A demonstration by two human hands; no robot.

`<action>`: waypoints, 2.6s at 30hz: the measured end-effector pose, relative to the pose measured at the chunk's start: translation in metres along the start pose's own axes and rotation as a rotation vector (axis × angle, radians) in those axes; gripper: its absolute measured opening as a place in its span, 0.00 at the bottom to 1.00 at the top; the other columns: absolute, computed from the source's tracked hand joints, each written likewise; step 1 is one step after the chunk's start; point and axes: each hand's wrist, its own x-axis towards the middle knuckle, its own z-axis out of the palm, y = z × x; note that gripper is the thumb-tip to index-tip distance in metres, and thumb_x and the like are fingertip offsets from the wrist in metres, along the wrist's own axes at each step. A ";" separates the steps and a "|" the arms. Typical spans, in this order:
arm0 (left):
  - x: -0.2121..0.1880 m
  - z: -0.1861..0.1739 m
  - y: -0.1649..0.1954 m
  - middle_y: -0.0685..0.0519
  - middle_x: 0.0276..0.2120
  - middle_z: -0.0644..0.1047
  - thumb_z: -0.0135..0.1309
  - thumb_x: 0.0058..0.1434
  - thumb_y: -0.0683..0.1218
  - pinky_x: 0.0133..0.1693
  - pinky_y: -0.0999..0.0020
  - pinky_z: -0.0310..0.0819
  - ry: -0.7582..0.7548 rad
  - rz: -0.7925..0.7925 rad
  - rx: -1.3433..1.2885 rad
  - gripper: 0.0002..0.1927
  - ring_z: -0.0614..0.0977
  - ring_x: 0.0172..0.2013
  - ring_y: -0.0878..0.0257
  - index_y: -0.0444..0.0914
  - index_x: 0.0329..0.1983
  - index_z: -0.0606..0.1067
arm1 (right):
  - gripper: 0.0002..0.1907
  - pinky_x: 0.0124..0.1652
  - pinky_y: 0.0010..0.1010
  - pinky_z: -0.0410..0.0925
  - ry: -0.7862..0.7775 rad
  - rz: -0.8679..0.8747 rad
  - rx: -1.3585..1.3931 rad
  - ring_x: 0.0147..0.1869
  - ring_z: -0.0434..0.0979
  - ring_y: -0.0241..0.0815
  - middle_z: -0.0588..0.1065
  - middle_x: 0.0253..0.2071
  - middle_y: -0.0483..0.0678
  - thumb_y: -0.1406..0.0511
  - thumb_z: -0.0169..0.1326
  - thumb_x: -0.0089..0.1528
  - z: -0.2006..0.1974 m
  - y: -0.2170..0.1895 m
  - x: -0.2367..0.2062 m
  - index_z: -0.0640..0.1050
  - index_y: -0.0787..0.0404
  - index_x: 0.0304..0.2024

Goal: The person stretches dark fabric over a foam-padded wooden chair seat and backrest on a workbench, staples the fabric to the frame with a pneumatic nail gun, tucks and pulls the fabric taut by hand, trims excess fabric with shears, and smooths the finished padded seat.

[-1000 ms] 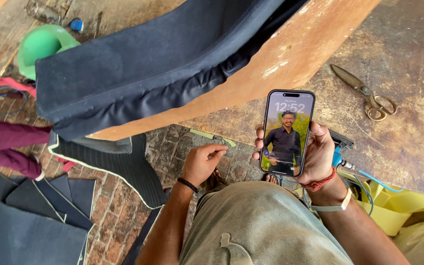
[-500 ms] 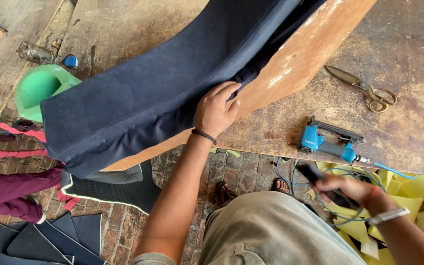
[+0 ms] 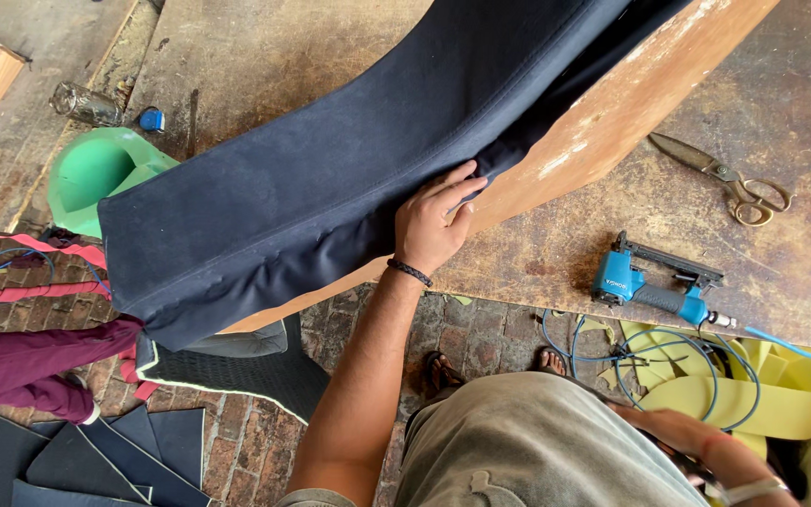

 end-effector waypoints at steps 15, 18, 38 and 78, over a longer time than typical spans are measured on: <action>0.006 0.001 -0.002 0.55 0.59 0.79 0.56 0.60 0.37 0.55 0.68 0.82 0.052 -0.041 -0.008 0.18 0.83 0.56 0.60 0.45 0.52 0.82 | 0.49 0.58 0.53 0.74 -0.073 0.082 0.057 0.64 0.80 0.61 0.77 0.66 0.58 0.30 0.48 0.55 -0.071 -0.041 0.027 0.79 0.52 0.66; 0.008 0.001 -0.002 0.56 0.57 0.80 0.55 0.60 0.36 0.54 0.69 0.83 0.072 -0.072 -0.042 0.17 0.85 0.54 0.61 0.45 0.50 0.82 | 0.43 0.60 0.58 0.74 -0.068 0.075 0.040 0.65 0.81 0.61 0.73 0.69 0.47 0.33 0.44 0.56 -0.088 -0.040 0.032 0.76 0.44 0.67; -0.030 -0.015 -0.015 0.59 0.70 0.66 0.60 0.59 0.44 0.69 0.33 0.39 0.054 -0.563 0.642 0.33 0.66 0.69 0.58 0.51 0.68 0.67 | 0.44 0.57 0.46 0.72 0.678 -0.385 -0.499 0.56 0.81 0.63 0.81 0.50 0.63 0.56 0.65 0.51 -0.168 -0.099 0.068 0.61 0.57 0.65; -0.090 -0.095 -0.074 0.54 0.34 0.74 0.55 0.61 0.40 0.37 0.67 0.75 -0.216 0.357 0.810 0.12 0.76 0.35 0.62 0.36 0.48 0.79 | 0.13 0.33 0.31 0.75 1.142 -0.911 0.381 0.30 0.84 0.40 0.82 0.28 0.51 0.62 0.65 0.53 0.039 -0.310 -0.041 0.83 0.64 0.35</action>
